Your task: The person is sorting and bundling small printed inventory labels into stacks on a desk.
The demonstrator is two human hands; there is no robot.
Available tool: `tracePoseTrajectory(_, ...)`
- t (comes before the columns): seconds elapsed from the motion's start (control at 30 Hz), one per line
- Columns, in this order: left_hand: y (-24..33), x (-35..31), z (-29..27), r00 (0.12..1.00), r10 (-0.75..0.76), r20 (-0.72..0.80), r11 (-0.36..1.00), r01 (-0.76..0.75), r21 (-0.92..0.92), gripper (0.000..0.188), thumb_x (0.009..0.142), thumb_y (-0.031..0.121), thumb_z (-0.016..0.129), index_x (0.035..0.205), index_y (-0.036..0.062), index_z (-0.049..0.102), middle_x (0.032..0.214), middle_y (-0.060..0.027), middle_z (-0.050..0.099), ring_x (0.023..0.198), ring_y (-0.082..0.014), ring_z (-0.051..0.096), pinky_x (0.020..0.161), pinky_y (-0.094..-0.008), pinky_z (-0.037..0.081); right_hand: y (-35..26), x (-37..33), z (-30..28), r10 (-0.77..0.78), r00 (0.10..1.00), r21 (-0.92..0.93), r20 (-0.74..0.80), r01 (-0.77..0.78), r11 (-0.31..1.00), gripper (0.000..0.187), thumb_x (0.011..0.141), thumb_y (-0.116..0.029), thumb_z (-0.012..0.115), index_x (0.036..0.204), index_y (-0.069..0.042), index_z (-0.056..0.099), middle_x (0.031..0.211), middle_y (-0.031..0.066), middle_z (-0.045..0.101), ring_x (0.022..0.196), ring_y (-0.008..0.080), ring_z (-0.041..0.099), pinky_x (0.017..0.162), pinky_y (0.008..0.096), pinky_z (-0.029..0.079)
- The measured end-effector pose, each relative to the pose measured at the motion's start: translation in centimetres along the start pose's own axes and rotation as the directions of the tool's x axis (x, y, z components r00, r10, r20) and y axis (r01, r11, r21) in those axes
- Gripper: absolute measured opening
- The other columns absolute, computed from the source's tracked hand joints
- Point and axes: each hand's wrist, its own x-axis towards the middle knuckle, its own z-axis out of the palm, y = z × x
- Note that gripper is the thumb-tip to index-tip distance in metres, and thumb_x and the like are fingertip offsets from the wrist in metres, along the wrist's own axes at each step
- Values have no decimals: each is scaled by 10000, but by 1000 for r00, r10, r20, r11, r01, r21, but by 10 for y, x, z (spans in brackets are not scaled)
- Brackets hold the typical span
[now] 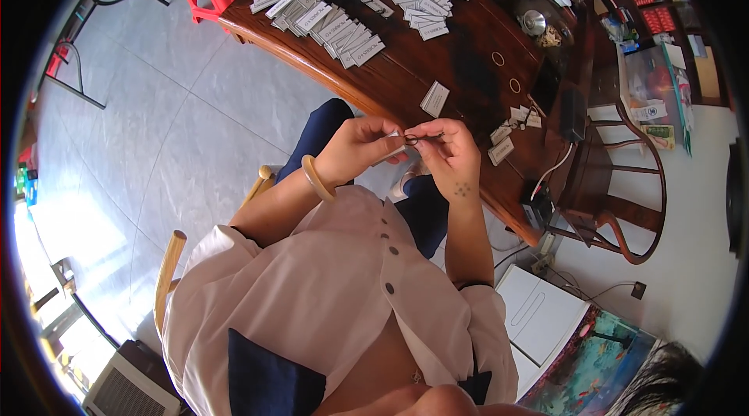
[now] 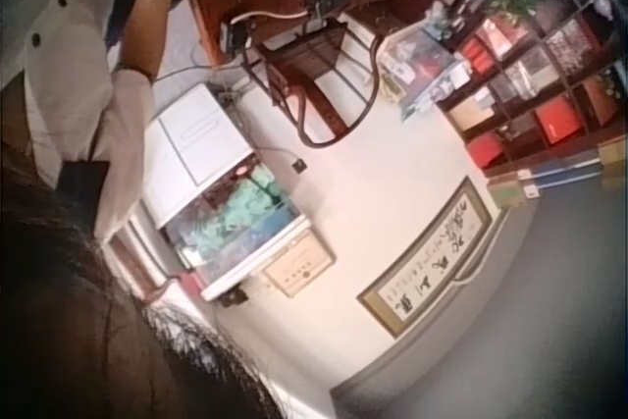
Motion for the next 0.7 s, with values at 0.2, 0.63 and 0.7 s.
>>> tracePoseTrajectory(0.2, -6, 1, -2, 1000, 15, -4, 1000, -14, 22, 191, 915, 146, 649, 1004, -22, 643, 866, -45, 671, 800, -96, 654, 697, -223, 509, 3, 2, 1, -107, 994, -231, 16, 108, 967, 241, 803, 116, 618, 1009, 5, 558, 907, 98, 657, 887, 173, 661, 767, 301, 556)
tracePoseTrajectory(0.63, -7, -2, 3, 993, 120, 12, 986, -121, 119, 139, 945, 103, 604, 998, -25, 608, 950, -54, 613, 880, -157, 675, 746, -251, 540, 14, -5, -24, -118, 906, 260, -407, 239, 936, 262, 851, 8, 537, 1111, -19, 522, 900, 54, 546, 611, 75, 452, 525, 211, 379)
tracePoseTrajectory(0.7, -7, -3, 4, 988, 151, 24, 981, -153, 117, 142, 945, 102, 603, 1003, -27, 608, 966, -60, 610, 881, -158, 675, 743, -248, 539, 17, -9, -20, 134, 990, 216, -49, -121, 969, 304, 874, -26, 546, 1178, -16, 542, 913, 58, 569, 605, 79, 449, 520, 224, 367)
